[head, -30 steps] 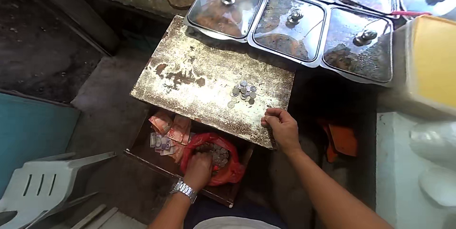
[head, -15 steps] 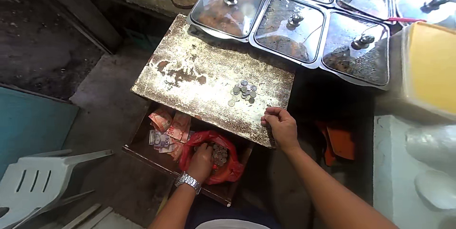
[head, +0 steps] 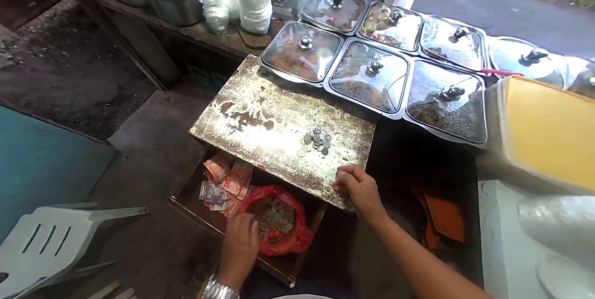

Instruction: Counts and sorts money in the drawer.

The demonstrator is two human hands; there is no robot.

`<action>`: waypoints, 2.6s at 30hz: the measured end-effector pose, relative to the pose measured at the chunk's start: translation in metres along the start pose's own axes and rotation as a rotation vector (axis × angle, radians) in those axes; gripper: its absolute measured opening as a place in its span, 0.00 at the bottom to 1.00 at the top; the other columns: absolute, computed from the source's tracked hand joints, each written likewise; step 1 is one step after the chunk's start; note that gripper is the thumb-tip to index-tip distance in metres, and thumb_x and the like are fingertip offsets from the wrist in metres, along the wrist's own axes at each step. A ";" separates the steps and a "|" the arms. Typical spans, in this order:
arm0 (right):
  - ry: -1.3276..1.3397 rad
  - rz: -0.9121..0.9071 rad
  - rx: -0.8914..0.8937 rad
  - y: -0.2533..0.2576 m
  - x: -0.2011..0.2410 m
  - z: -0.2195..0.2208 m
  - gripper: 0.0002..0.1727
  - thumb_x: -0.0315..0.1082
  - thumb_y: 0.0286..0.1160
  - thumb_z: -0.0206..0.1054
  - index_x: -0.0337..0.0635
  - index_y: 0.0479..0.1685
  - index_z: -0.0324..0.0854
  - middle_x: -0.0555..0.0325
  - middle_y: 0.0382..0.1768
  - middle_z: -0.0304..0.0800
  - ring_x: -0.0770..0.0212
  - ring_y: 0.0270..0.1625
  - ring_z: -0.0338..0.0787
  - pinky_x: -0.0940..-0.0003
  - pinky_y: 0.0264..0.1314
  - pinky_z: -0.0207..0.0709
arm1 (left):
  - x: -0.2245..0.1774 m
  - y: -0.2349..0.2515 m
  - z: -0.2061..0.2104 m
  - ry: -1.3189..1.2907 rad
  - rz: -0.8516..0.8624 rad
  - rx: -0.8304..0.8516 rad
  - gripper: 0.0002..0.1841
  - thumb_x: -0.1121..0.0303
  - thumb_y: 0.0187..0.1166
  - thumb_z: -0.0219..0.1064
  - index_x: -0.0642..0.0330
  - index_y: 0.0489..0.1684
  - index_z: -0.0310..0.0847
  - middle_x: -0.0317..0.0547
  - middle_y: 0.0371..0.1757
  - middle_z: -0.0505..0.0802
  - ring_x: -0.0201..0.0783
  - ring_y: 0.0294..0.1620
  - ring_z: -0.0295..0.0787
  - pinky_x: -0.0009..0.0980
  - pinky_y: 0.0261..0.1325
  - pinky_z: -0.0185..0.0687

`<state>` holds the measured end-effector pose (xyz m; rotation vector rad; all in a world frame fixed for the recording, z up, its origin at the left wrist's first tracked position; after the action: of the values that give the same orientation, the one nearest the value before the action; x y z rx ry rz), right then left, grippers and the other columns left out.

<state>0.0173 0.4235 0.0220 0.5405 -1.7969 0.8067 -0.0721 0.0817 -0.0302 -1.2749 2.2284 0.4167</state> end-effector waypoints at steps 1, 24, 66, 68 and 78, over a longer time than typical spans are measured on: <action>-0.072 -0.032 0.087 -0.012 0.004 0.009 0.14 0.35 0.86 0.62 0.36 0.57 0.86 0.51 0.41 0.95 0.56 0.40 0.96 0.57 0.48 0.93 | 0.013 -0.005 -0.011 0.002 -0.054 -0.036 0.19 0.59 0.85 0.61 0.67 0.58 0.86 0.61 0.61 0.90 0.60 0.67 0.85 0.55 0.72 0.80; -0.880 0.242 0.762 -0.052 -0.078 0.172 0.35 0.29 0.79 0.63 0.34 0.87 0.61 0.33 0.77 0.75 0.40 0.82 0.75 0.46 0.85 0.68 | 0.000 0.070 0.013 0.340 -0.321 0.777 0.33 0.41 0.91 0.42 0.62 0.58 0.83 0.59 0.58 0.91 0.57 0.66 0.88 0.61 0.66 0.79; -0.973 0.039 0.749 -0.056 -0.079 0.203 0.24 0.29 0.84 0.55 0.45 0.79 0.75 0.42 0.67 0.87 0.43 0.73 0.85 0.41 0.77 0.76 | 0.063 0.041 0.038 0.034 -0.368 0.707 0.39 0.38 0.91 0.35 0.60 0.57 0.88 0.56 0.71 0.88 0.54 0.73 0.84 0.61 0.73 0.74; -0.905 -0.028 0.809 -0.060 -0.079 0.214 0.20 0.30 0.85 0.56 0.44 0.71 0.82 0.43 0.66 0.88 0.45 0.74 0.84 0.45 0.80 0.74 | 0.064 0.041 0.039 0.016 -0.363 0.682 0.38 0.37 0.91 0.36 0.59 0.53 0.89 0.56 0.59 0.92 0.54 0.65 0.88 0.62 0.68 0.77; -0.913 0.006 0.915 -0.075 -0.110 0.247 0.20 0.42 0.86 0.60 0.40 0.67 0.81 0.40 0.67 0.84 0.41 0.73 0.83 0.38 0.75 0.75 | 0.065 0.041 0.040 0.032 -0.355 0.701 0.39 0.38 0.91 0.35 0.59 0.58 0.88 0.55 0.69 0.89 0.53 0.73 0.84 0.59 0.73 0.75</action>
<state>-0.0486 0.1889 -0.1170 1.7085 -2.1295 1.5512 -0.1220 0.0778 -0.1006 -1.2275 1.8480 -0.4833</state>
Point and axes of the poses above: each hand's wrist, its own y-axis towards the middle knuckle, its own z-axis out of the palm, x = y × z, the point moved 9 cm from there along y, towards the middle knuckle
